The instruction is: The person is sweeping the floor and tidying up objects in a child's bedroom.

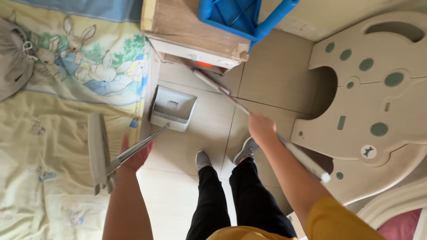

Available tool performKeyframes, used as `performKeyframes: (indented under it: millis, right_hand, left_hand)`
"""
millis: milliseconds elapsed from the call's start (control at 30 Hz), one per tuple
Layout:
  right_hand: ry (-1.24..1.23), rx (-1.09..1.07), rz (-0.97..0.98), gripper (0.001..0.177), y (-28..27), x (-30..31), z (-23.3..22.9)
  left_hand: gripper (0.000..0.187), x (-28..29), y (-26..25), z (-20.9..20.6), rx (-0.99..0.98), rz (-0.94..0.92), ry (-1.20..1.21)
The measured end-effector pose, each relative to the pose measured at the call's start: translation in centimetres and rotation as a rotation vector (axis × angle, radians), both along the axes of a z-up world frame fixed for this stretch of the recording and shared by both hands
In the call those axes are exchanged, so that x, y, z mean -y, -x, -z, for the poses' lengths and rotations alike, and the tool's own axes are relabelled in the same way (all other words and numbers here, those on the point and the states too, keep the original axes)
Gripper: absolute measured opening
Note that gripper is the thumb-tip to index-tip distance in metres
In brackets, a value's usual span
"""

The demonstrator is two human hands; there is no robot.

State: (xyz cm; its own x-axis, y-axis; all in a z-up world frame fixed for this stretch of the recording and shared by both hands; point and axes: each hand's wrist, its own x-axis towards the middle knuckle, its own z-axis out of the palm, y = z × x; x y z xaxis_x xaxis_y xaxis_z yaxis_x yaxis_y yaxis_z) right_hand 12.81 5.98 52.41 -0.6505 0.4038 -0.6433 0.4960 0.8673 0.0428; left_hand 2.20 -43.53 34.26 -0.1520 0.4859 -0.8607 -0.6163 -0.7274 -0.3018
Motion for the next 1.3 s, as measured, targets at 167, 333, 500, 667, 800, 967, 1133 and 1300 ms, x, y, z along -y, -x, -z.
performKeyframes:
  millis: [167,333,500,667,800,967,1133,1300]
  right_hand:
    - [-0.006,0.062,-0.103,0.022,7.9,4.6,8.0]
    - [-0.036,-0.031,-0.175,0.025,7.8,7.7,8.9]
    - [0.020,-0.147,-0.158,0.019,7.1,2.0,6.9]
    - [0.012,-0.181,-0.218,0.014,9.8,-3.6,4.3]
    - [-0.013,-0.153,-0.255,0.013,9.9,-4.3,3.7]
    - [-0.043,-0.035,-0.308,0.017,10.3,-4.4,2.5]
    - [-0.050,-0.157,-0.363,0.011,12.8,-6.8,3.8]
    - [-0.114,-0.127,-0.452,0.017,15.8,-6.2,2.8]
  left_hand:
    - [0.036,-0.7,3.6,5.5,-0.125,0.561,-0.201]
    - [0.017,-2.2,-2.1,1.9,-0.161,0.610,-0.100]
    - [0.018,-4.5,-7.4,-0.5,-0.230,0.578,0.114]
    - [0.018,-7.7,-8.6,-1.0,-0.169,0.534,0.127]
    - [0.017,-8.9,-8.5,-0.7,-0.177,0.511,0.103]
    - [0.014,-9.8,-9.1,-1.2,-0.191,0.504,0.072]
    - [0.015,-10.7,-9.6,-1.7,-0.165,0.509,0.093]
    - [0.017,-10.7,-9.8,-1.6,-0.137,0.521,0.099]
